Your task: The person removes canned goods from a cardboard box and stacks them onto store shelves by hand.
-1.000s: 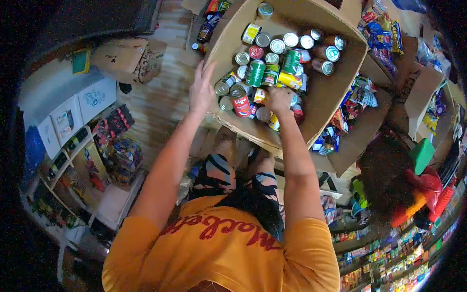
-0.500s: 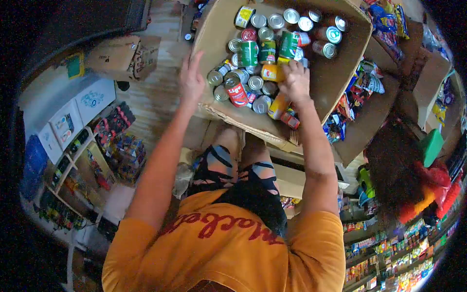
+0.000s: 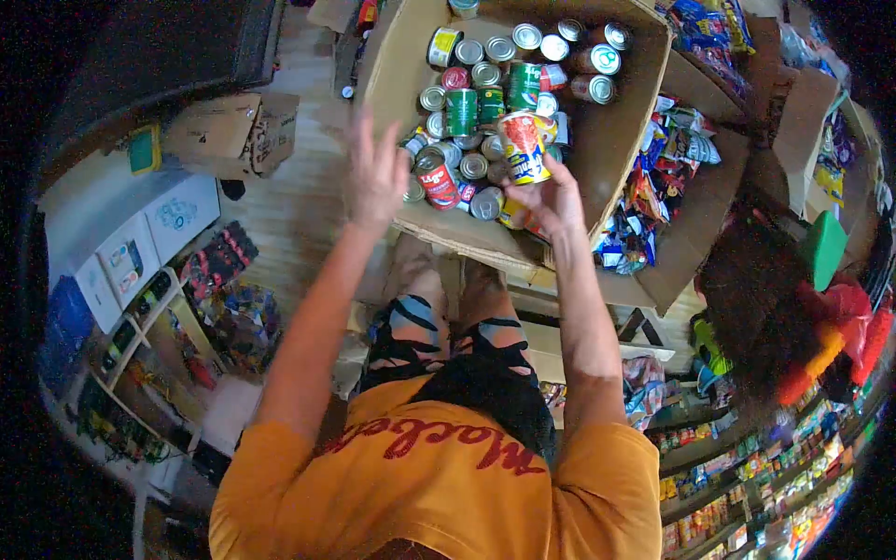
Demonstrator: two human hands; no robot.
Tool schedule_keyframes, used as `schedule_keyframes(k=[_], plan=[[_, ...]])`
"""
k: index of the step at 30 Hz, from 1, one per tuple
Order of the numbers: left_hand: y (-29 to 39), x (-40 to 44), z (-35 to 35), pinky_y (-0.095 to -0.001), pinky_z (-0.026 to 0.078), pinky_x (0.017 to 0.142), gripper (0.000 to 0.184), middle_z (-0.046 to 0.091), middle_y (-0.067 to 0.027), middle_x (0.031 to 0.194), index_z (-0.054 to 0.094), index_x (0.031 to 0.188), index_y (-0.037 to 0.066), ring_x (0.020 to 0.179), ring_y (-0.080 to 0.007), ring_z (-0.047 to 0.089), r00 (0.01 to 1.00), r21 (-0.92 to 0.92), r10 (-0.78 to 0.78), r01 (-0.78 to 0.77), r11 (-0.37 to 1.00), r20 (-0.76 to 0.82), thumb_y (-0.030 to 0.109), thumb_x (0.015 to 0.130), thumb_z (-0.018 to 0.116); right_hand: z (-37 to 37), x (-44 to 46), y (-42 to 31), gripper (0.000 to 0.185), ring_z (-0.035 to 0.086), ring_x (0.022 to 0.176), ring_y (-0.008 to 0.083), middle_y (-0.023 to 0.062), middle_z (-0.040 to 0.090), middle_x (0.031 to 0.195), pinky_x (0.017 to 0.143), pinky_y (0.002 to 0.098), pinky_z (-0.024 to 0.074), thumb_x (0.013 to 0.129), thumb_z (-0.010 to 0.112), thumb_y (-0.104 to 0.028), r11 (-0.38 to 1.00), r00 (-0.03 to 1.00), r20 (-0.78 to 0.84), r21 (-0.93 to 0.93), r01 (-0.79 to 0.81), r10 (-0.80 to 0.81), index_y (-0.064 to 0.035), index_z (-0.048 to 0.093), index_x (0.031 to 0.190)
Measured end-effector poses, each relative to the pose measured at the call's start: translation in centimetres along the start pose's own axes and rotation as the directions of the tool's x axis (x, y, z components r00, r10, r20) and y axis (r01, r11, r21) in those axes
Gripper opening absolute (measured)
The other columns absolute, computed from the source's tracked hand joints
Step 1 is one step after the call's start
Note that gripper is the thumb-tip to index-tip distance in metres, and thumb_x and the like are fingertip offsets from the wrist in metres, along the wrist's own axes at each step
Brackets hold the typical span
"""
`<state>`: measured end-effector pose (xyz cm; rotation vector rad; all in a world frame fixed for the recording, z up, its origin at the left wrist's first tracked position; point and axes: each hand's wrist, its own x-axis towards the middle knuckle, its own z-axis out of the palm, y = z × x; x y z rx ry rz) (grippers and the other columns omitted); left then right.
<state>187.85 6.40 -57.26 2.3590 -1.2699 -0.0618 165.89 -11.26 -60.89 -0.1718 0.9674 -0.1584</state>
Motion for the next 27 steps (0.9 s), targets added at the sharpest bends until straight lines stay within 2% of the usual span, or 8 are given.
schedule_keyframes(k=[4,9,10,13,15,20,24,27], plan=[[4.3,-1.0,1.3,-0.0421,0.038,0.104,0.072,0.045,-0.0217,0.136,0.036,0.138,-0.003,0.124,-0.0361,0.047,0.901,-0.782,-0.223,0.433,0.449,0.372,0.022,0.080,0.073,3.2,-0.7,3.8,0.053,0.063,0.093,0.0311,0.0164,0.064,0.110,0.076,0.0438,0.0540,0.088,0.060,-0.043,0.914,0.966,0.258,0.383,-0.134,0.033,-0.0033,0.053,0.122],[4.6,0.7,1.4,-0.0376,0.041,0.100,0.092,0.045,-0.0180,0.133,0.018,0.144,-0.003,0.118,-0.0273,0.051,0.707,-0.726,-0.179,0.636,-0.261,0.684,0.020,0.077,0.077,5.9,-1.5,6.7,0.048,0.063,0.093,0.0267,0.0110,0.064,0.109,0.071,0.0425,0.0551,0.086,0.062,-0.039,0.974,0.964,0.262,0.202,-0.101,0.046,-0.0057,0.054,0.119],[4.5,1.1,0.5,-0.0383,0.039,0.102,0.099,0.045,-0.0182,0.132,0.017,0.145,-0.001,0.124,-0.0260,0.045,0.681,-0.702,-0.185,0.654,-0.283,0.709,0.022,0.073,0.081,7.1,-1.8,6.7,0.043,0.065,0.086,0.0233,0.0096,0.065,0.105,0.067,0.0390,0.0560,0.084,0.063,-0.033,0.996,0.986,0.163,0.079,-0.048,0.034,-0.0063,0.055,0.118],[2.1,0.7,-1.8,-0.0462,0.034,0.107,0.096,0.047,-0.0189,0.131,0.033,0.140,0.006,0.129,-0.0311,0.041,0.964,-0.552,-0.034,0.180,0.814,0.264,0.022,0.060,0.085,8.6,-2.5,5.5,0.034,0.063,0.073,0.0143,0.0051,0.066,0.089,0.056,0.0282,0.0508,0.082,0.065,-0.028,0.921,0.996,-0.044,-0.387,0.051,-0.074,-0.0056,0.062,0.107],[1.4,0.7,-3.1,-0.0482,0.034,0.107,0.092,0.047,-0.0177,0.131,0.039,0.136,0.005,0.128,-0.0332,0.041,0.854,-0.438,0.202,0.033,0.898,0.479,0.022,0.058,0.085,9.1,-2.0,4.6,0.028,0.060,0.067,0.0103,0.0023,0.064,0.080,0.051,0.0242,0.0465,0.082,0.066,-0.028,0.712,0.994,-0.032,-0.701,0.052,-0.104,-0.0053,0.066,0.099],[0.7,1.1,-2.8,-0.0433,0.045,0.094,0.071,0.060,-0.0156,0.104,0.053,0.121,0.003,0.103,-0.0340,0.058,0.693,-0.322,0.165,0.102,0.941,0.702,0.018,0.056,0.078,8.2,1.0,3.5,0.029,0.056,0.056,0.0136,0.0019,0.061,0.068,0.054,0.0255,0.0467,0.084,0.065,-0.032,0.695,1.000,0.024,-0.719,0.017,0.001,-0.0036,0.069,0.091],[-0.8,-0.6,-3.0,-0.0367,0.051,0.079,0.061,0.065,-0.0126,0.094,0.056,0.111,-0.001,0.087,-0.0269,0.065,0.724,-0.502,0.019,0.459,0.733,0.690,0.019,0.058,0.079,2.5,7.6,2.1,0.035,0.062,0.093,0.0309,0.0113,0.065,0.097,0.088,0.0513,0.0454,0.072,0.073,-0.022,-0.484,0.567,0.257,-0.824,-0.295,-0.783,-0.0055,0.066,0.102],[-1.6,-2.2,-2.8,-0.0326,0.051,0.080,0.069,0.065,-0.0076,0.095,0.051,0.118,0.001,0.086,-0.0175,0.063,0.575,-0.553,0.034,0.767,0.325,0.818,0.019,0.059,0.082,-0.4,11.6,1.3,0.043,0.056,0.108,0.0350,0.0132,0.062,0.107,0.094,0.0608,0.0375,0.068,0.072,-0.019,-0.599,0.638,0.294,-0.729,-0.333,-0.712,-0.0061,0.062,0.109]])
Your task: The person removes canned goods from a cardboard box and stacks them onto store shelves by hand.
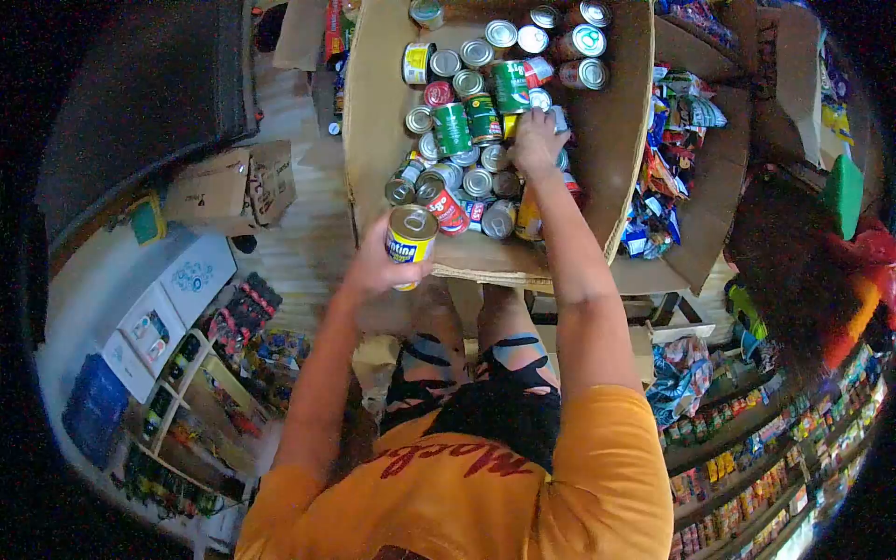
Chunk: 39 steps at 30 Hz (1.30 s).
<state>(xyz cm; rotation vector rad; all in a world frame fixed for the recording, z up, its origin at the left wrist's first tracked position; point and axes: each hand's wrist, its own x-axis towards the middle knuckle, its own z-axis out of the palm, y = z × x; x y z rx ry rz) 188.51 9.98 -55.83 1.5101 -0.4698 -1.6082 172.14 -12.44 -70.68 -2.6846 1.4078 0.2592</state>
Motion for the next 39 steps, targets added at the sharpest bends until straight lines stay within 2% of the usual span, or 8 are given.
schedule_keyframes(k=[5,9,12,15,23,26,28,39], plan=[[0.0,-0.4,0.7,-0.0305,0.049,0.084,0.071,0.061,-0.0064,0.109,0.044,0.130,0.001,0.094,-0.0150,0.060,1.000,-0.254,0.022,-0.022,0.967,-0.004,0.018,0.070,0.079,0.0,1.9,3.2,0.038,0.059,0.092,0.0343,0.0138,0.061,0.097,0.087,0.0517,0.0457,0.062,0.073,-0.016,0.968,0.970,0.013,0.063,0.242,-0.244,-0.0071,0.061,0.097],[-0.9,-0.3,-0.1,-0.0321,0.048,0.088,0.063,0.061,-0.0086,0.112,0.045,0.130,0.001,0.098,-0.0176,0.060,0.997,-0.446,-0.063,0.077,0.892,0.046,0.024,0.078,0.072,-5.1,1.5,4.3,0.040,0.059,0.085,0.0351,0.0169,0.059,0.092,0.073,0.0453,0.0489,0.061,0.076,-0.018,0.899,0.966,-0.259,0.419,0.126,-0.015,-0.0027,0.056,0.092],[-1.2,0.2,0.0,-0.0351,0.047,0.093,0.066,0.061,-0.0111,0.115,0.045,0.130,0.001,0.103,-0.0203,0.060,0.984,-0.608,-0.013,0.120,0.785,0.176,0.037,0.080,0.069,-9.6,0.1,4.2,0.038,0.064,0.067,0.0208,0.0115,0.066,0.081,0.061,0.0337,0.0511,0.067,0.076,-0.021,0.562,0.925,0.203,0.745,-0.359,0.321,-0.0011,0.060,0.095],[0.1,0.8,2.2,-0.0374,0.049,0.091,0.073,0.061,-0.0132,0.117,0.048,0.129,0.000,0.101,-0.0232,0.061,0.987,-0.751,0.034,0.096,0.653,0.156,0.050,0.079,0.065,-12.5,-3.4,2.3,0.033,0.061,0.061,0.0150,0.0059,0.065,0.076,0.055,0.0312,0.0498,0.069,0.076,-0.020,0.139,0.909,0.329,0.918,-0.371,0.258,-0.0012,0.061,0.092],[-7.0,3.0,1.1,-0.0584,0.036,0.101,0.101,0.034,-0.0187,0.146,0.043,0.133,0.007,0.129,-0.0406,0.039,0.906,-0.943,0.359,0.110,0.314,0.225,0.082,0.067,0.054,-13.6,-11.4,-3.7,0.037,0.055,0.078,0.0095,0.0033,0.063,0.086,0.068,0.0271,0.0458,0.091,0.062,-0.031,0.002,0.878,0.443,0.893,-0.451,-0.182,0.0043,0.065,0.103],[-2.9,1.3,1.6,-0.0648,0.037,0.095,0.091,0.038,-0.0213,0.141,0.052,0.115,0.011,0.123,-0.0479,0.042,0.936,-0.923,0.292,0.075,0.378,0.196,0.086,0.063,0.053,-11.1,-8.9,-1.0,0.031,0.063,0.082,0.0263,0.0152,0.066,0.090,0.074,0.0349,0.0487,0.082,0.070,-0.023,0.489,0.954,0.299,0.833,-0.258,-0.006,0.0018,0.066,0.100],[-2.3,1.6,1.6,-0.0672,0.037,0.093,0.086,0.039,-0.0243,0.139,0.054,0.108,0.015,0.121,-0.0528,0.041,0.875,-0.950,0.429,0.096,0.296,0.222,0.086,0.059,0.058,-9.0,-7.0,0.9,0.057,0.052,0.109,0.0371,0.0160,0.057,0.112,0.083,0.0471,0.0476,0.069,0.076,-0.017,0.951,0.991,0.137,0.306,-0.040,-0.002,-0.0094,0.056,0.122],[-4.6,1.1,1.3,-0.0588,0.037,0.101,0.105,0.033,-0.0239,0.144,0.034,0.145,0.020,0.125,-0.0462,0.043,0.907,-0.919,0.377,0.027,0.394,0.188,0.083,0.064,0.058,-7.4,-1.0,3.2,0.037,0.063,0.084,0.0359,0.0190,0.063,0.095,0.073,0.0437,0.0511,0.067,0.076,-0.024,0.867,0.993,-0.026,0.491,-0.086,0.114,-0.0064,0.066,0.098]])
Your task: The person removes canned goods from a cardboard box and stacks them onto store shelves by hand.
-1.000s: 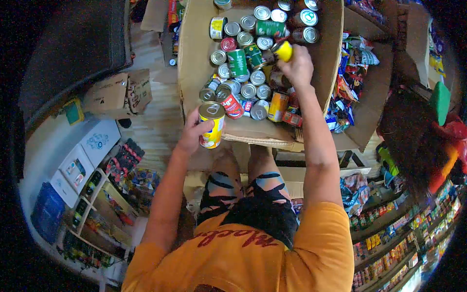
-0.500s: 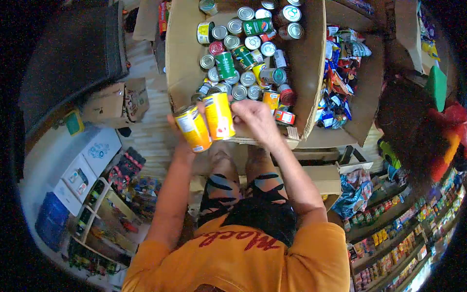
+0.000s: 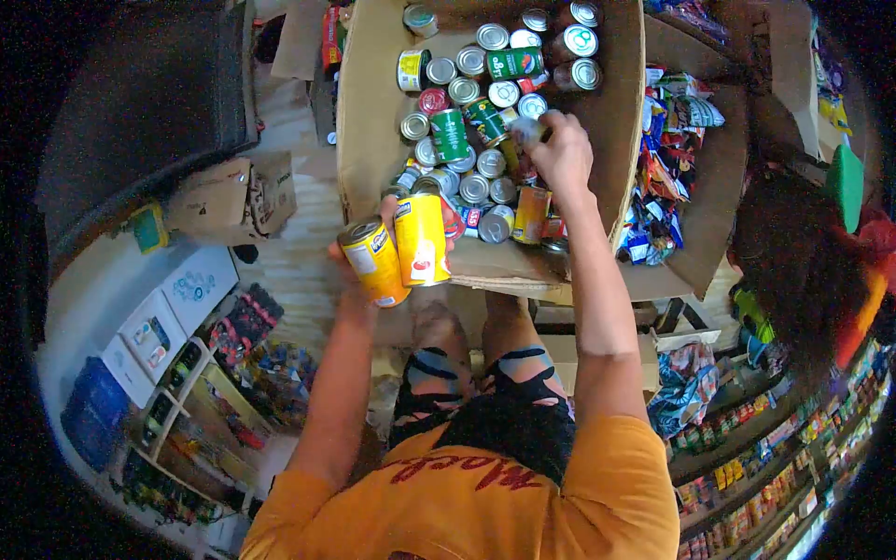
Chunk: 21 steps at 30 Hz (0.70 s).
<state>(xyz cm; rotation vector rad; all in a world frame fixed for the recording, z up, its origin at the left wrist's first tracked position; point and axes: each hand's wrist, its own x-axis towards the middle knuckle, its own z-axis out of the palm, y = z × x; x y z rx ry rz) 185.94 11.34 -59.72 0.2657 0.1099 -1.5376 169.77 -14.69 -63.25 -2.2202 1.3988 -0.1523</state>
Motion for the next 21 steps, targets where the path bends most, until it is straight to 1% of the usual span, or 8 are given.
schedule_keyframes(k=[5,6,8,12,14,17,20,21], plan=[[-0.3,0.0,-0.5,-0.0586,0.036,0.103,0.106,0.034,-0.0227,0.145,0.034,0.146,0.020,0.124,-0.0448,0.045,0.998,0.019,0.054,-0.053,0.998,-0.022,0.083,0.064,0.058,3.6,3.7,-1.8,0.045,0.063,0.076,0.0192,0.0119,0.067,0.088,0.069,0.0311,0.0500,0.062,0.080,-0.017,0.710,0.951,0.137,0.638,-0.300,0.278,0.0031,0.063,0.099],[-0.4,0.1,-0.6,-0.0585,0.036,0.103,0.105,0.034,-0.0224,0.145,0.036,0.145,0.019,0.124,-0.0446,0.045,0.996,0.002,0.084,-0.084,0.996,-0.001,0.082,0.064,0.058,4.6,4.2,-2.5,0.042,0.060,0.069,0.0139,0.0060,0.063,0.084,0.056,0.0272,0.0475,0.070,0.074,-0.012,0.665,0.934,0.227,0.657,-0.357,0.277,-0.0019,0.058,0.108],[-0.2,0.7,0.1,-0.0580,0.036,0.104,0.102,0.035,-0.0212,0.145,0.040,0.143,0.018,0.125,-0.0437,0.044,0.993,0.012,0.077,-0.078,0.997,0.090,0.080,0.064,0.060,7.5,5.0,-2.1,0.042,0.061,0.071,0.0146,0.0073,0.063,0.088,0.056,0.0271,0.0482,0.072,0.075,-0.012,0.734,0.964,0.182,0.625,-0.267,0.195,-0.0026,0.057,0.108],[-0.8,-0.1,-1.0,-0.0589,0.036,0.103,0.099,0.038,-0.0174,0.144,0.045,0.139,0.015,0.126,-0.0419,0.044,0.990,0.093,0.140,-0.139,0.986,-0.006,0.076,0.064,0.065,8.6,4.4,-1.7,0.029,0.061,0.087,0.0218,0.0121,0.066,0.093,0.081,0.0323,0.0462,0.074,0.074,-0.013,0.465,0.929,0.241,0.813,-0.351,0.281,0.0024,0.065,0.097],[0.2,0.2,-1.4,-0.0626,0.034,0.103,0.109,0.031,-0.0235,0.146,0.039,0.141,0.015,0.129,-0.0447,0.038,0.999,0.079,0.028,-0.030,0.996,0.031,0.073,0.056,0.074,7.2,4.4,-2.2,0.020,0.059,0.088,0.0282,0.0145,0.064,0.092,0.080,0.0375,0.0461,0.075,0.069,-0.009,0.856,0.986,-0.049,0.505,-0.112,0.159,-0.0015,0.068,0.093],[-0.3,-0.1,-1.3,-0.0636,0.035,0.102,0.118,0.029,-0.0251,0.146,0.029,0.146,0.015,0.128,-0.0475,0.039,0.999,0.034,-0.019,0.020,0.999,-0.036,0.069,0.053,0.079,6.9,7.0,-2.3,0.023,0.054,0.090,0.0357,0.0150,0.059,0.087,0.077,0.0463,0.0451,0.069,0.068,-0.007,0.934,0.896,-0.280,-0.002,0.358,-0.345,-0.0063,0.068,0.092],[-0.4,0.1,-0.8,-0.0624,0.035,0.101,0.115,0.026,-0.0259,0.147,0.026,0.148,0.024,0.127,-0.0498,0.039,0.999,0.047,-0.044,0.044,0.998,-0.016,0.070,0.055,0.077,6.4,11.4,-5.0,0.053,0.043,0.124,0.0415,0.0147,0.045,0.137,0.099,0.0559,0.0401,0.068,0.071,-0.011,0.790,0.891,0.110,-0.425,0.443,-0.441,-0.0209,0.061,0.119],[-0.2,0.3,-0.5,-0.0612,0.036,0.101,0.110,0.025,-0.0251,0.148,0.025,0.148,0.031,0.127,-0.0501,0.039,0.996,0.070,-0.079,0.076,0.995,0.043,0.071,0.058,0.074,6.4,13.0,-5.5,0.063,0.036,0.129,0.0441,0.0128,0.035,0.145,0.103,0.0588,0.0352,0.067,0.071,-0.011,0.774,0.908,0.278,-0.479,0.415,-0.315,-0.0264,0.056,0.127]])
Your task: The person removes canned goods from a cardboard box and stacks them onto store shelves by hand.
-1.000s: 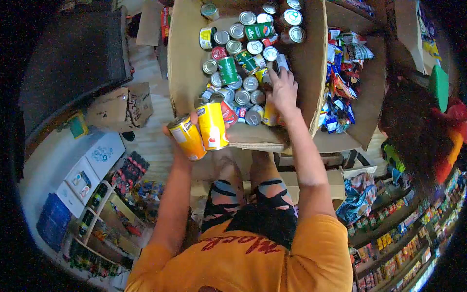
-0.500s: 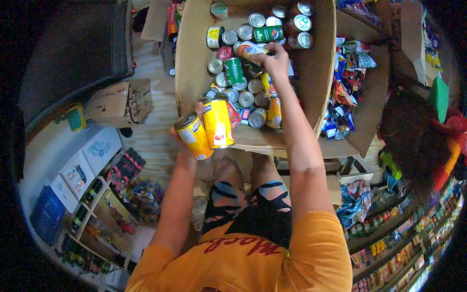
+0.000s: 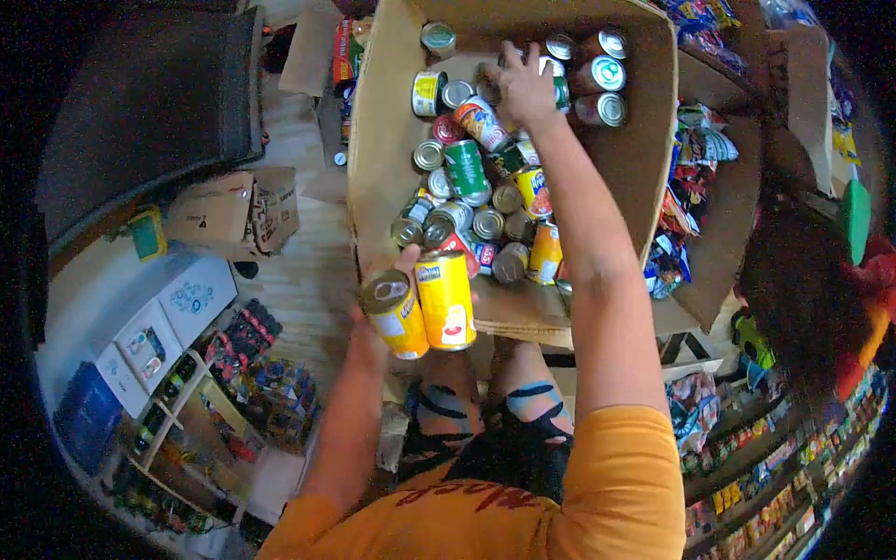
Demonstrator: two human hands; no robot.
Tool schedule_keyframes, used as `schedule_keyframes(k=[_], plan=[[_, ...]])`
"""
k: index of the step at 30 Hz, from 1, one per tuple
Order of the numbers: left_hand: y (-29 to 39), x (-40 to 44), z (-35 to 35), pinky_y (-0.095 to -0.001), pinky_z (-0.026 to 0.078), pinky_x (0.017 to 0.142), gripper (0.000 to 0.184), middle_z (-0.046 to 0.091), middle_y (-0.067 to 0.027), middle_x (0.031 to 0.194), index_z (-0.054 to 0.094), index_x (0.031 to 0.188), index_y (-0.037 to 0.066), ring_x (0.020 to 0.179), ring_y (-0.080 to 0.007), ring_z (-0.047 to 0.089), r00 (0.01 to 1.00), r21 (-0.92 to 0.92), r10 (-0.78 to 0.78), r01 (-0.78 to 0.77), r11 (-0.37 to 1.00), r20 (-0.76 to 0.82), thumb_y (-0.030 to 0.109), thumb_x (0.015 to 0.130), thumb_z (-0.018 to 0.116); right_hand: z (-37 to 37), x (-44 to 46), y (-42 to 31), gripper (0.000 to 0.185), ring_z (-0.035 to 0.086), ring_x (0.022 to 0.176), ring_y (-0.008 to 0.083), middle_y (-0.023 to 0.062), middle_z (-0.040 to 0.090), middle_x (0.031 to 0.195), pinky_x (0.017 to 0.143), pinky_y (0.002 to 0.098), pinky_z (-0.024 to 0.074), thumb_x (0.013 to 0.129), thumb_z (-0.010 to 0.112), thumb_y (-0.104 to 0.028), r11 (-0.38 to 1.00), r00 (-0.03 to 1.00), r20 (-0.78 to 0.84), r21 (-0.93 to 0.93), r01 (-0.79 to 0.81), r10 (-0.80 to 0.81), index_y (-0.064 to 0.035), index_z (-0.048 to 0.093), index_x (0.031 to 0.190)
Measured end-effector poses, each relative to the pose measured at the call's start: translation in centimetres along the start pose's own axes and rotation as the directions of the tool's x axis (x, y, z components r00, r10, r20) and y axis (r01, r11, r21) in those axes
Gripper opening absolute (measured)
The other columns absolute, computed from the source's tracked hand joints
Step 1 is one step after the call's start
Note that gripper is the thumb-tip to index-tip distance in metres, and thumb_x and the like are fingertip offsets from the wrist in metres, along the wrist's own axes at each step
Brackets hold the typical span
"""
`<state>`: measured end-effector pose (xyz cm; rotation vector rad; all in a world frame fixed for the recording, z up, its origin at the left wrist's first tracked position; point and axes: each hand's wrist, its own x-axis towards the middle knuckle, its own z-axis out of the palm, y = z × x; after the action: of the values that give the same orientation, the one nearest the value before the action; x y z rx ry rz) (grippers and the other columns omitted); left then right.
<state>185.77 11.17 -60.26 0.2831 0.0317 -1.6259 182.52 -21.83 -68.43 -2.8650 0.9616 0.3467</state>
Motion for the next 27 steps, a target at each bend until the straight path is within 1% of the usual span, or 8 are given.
schedule_keyframes(k=[3,5,8,16,19,22,25,27], plan=[[-0.1,-0.3,-0.5,-0.0598,0.036,0.102,0.103,0.025,-0.0258,0.149,0.027,0.148,0.033,0.127,-0.0506,0.038,0.998,0.040,-0.067,0.066,0.997,0.013,0.069,0.063,0.072,0.4,3.5,1.0,0.071,0.036,0.130,0.0451,0.0098,0.028,0.151,0.099,0.0596,0.0407,0.068,0.070,-0.019,0.998,0.943,0.334,-0.056,0.024,-0.004,-0.0325,0.050,0.135],[-3.3,-2.4,-6.0,-0.0598,0.035,0.103,0.104,0.024,-0.0276,0.148,0.028,0.148,0.025,0.127,-0.0508,0.038,0.978,-0.038,-0.177,0.173,0.984,-0.110,0.066,0.064,0.074,0.0,4.0,0.9,0.066,0.045,0.122,0.0425,0.0118,0.038,0.143,0.094,0.0552,0.0459,0.067,0.071,-0.023,0.993,0.942,0.328,-0.065,0.098,-0.072,-0.0301,0.055,0.131],[-2.3,-2.0,-5.0,-0.0456,0.026,0.110,0.117,0.023,-0.0192,0.152,0.017,0.148,0.003,0.136,-0.0324,0.031,0.995,-0.100,-0.103,0.102,0.990,0.002,0.048,0.061,0.081,0.8,4.6,1.7,0.069,0.050,0.114,0.0425,0.0134,0.045,0.135,0.095,0.0508,0.0470,0.061,0.074,-0.030,0.996,0.966,0.247,-0.004,0.085,-0.081,-0.0259,0.058,0.128],[-0.5,-0.5,-2.1,-0.0384,0.024,0.112,0.122,0.026,-0.0137,0.152,0.017,0.147,-0.005,0.139,-0.0236,0.030,0.998,-0.103,-0.031,0.037,0.994,0.057,0.037,0.057,0.087,2.3,9.0,4.5,0.073,0.055,0.115,0.0358,0.0231,0.054,0.130,0.099,0.0380,0.0455,0.058,0.075,-0.035,0.870,0.934,0.329,0.409,-0.277,0.142,-0.0105,0.060,0.125],[-0.2,0.1,-1.4,-0.0390,0.024,0.112,0.122,0.027,-0.0141,0.151,0.017,0.147,-0.006,0.139,-0.0244,0.030,0.998,-0.117,-0.039,0.043,0.992,0.040,0.037,0.057,0.087,2.3,8.6,4.8,0.064,0.056,0.111,0.0383,0.0242,0.058,0.122,0.096,0.0394,0.0462,0.063,0.075,-0.030,0.863,0.975,0.216,0.483,-0.146,0.044,-0.0075,0.061,0.121],[-0.6,0.0,-1.4,-0.0398,0.023,0.113,0.122,0.027,-0.0144,0.151,0.016,0.146,-0.006,0.139,-0.0252,0.030,1.000,-0.161,-0.018,0.022,0.987,0.025,0.037,0.057,0.087,3.4,7.2,5.0,0.047,0.058,0.106,0.0383,0.0232,0.062,0.112,0.092,0.0421,0.0472,0.067,0.074,-0.021,0.863,0.955,-0.251,0.505,-0.009,0.157,-0.0039,0.065,0.110],[-0.5,-0.3,-1.5,-0.0403,0.021,0.114,0.123,0.027,-0.0154,0.151,0.015,0.147,-0.006,0.139,-0.0259,0.029,1.000,-0.153,-0.019,0.018,0.988,-0.004,0.041,0.057,0.085,1.5,1.2,5.0,0.039,0.060,0.098,0.0382,0.0228,0.064,0.103,0.085,0.0445,0.0491,0.067,0.074,-0.017,0.918,0.871,-0.465,0.394,0.046,0.156,-0.0012,0.064,0.102],[-0.4,0.0,-1.3,-0.0402,0.021,0.114,0.124,0.026,-0.0155,0.152,0.013,0.147,-0.006,0.140,-0.0258,0.029,1.000,-0.146,-0.017,0.016,0.989,-0.007,0.044,0.058,0.085,0.5,-4.7,3.4,0.035,0.062,0.092,0.0381,0.0220,0.065,0.094,0.081,0.0450,0.0502,0.067,0.073,-0.012,0.770,0.926,-0.139,0.606,-0.201,0.351,-0.0004,0.063,0.099]])
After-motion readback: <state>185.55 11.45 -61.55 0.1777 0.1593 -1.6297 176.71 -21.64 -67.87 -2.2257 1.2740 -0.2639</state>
